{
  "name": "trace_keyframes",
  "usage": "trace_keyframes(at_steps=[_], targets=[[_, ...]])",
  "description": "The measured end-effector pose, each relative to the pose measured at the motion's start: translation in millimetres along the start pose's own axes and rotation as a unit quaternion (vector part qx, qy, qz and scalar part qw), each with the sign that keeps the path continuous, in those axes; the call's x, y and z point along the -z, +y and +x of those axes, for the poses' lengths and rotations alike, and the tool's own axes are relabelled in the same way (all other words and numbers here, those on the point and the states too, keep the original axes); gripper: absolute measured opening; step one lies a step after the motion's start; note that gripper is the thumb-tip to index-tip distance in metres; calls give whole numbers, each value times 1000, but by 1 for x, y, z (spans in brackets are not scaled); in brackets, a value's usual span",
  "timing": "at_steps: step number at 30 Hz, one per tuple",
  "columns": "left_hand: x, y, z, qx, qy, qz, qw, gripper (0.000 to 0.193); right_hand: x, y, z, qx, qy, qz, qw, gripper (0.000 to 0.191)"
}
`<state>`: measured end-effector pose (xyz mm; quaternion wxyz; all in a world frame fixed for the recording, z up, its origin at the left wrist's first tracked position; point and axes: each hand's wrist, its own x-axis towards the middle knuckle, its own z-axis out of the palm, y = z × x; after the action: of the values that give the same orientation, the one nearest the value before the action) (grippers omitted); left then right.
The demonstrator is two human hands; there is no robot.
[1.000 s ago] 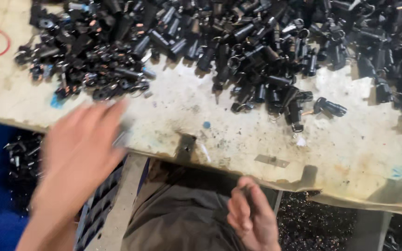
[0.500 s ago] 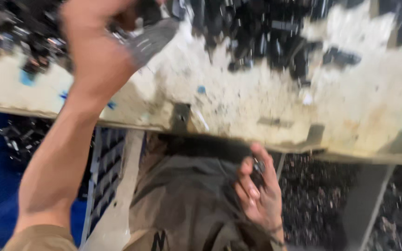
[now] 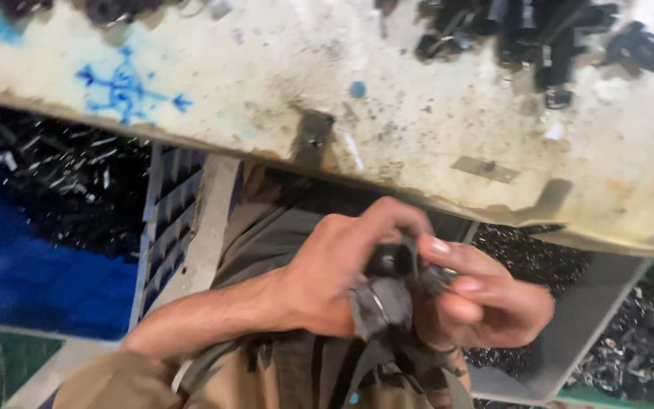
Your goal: The person picks black cylindrical metal parts one at a time from a workbench, rubs each part with a gray abrasive pad, and drops the rubbed parts into a bin below the bench. The person repeats this wiping cycle continuously across the workbench.
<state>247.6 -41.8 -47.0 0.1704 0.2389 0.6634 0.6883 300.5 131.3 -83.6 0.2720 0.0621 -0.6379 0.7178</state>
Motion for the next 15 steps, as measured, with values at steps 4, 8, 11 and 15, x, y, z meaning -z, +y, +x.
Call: trace_keyframes(at_steps=[4, 8, 11, 15], targets=[[3, -6, -4, -37, -19, 89, 995, 80, 8, -3, 6, -13, -103, -117, 988, 27], [8, -12, -2, -53, -102, 141, 983, 112, 23, -16, 18, -12, -205, -159, 966, 24], [12, -5, 11, -30, -195, 193, 961, 125, 25, -17, 24, -32, -255, -155, 954, 22], [38, 22, 19, 101, -263, 301, 911, 104, 19, -4, 22, -9, -379, -200, 903, 19]])
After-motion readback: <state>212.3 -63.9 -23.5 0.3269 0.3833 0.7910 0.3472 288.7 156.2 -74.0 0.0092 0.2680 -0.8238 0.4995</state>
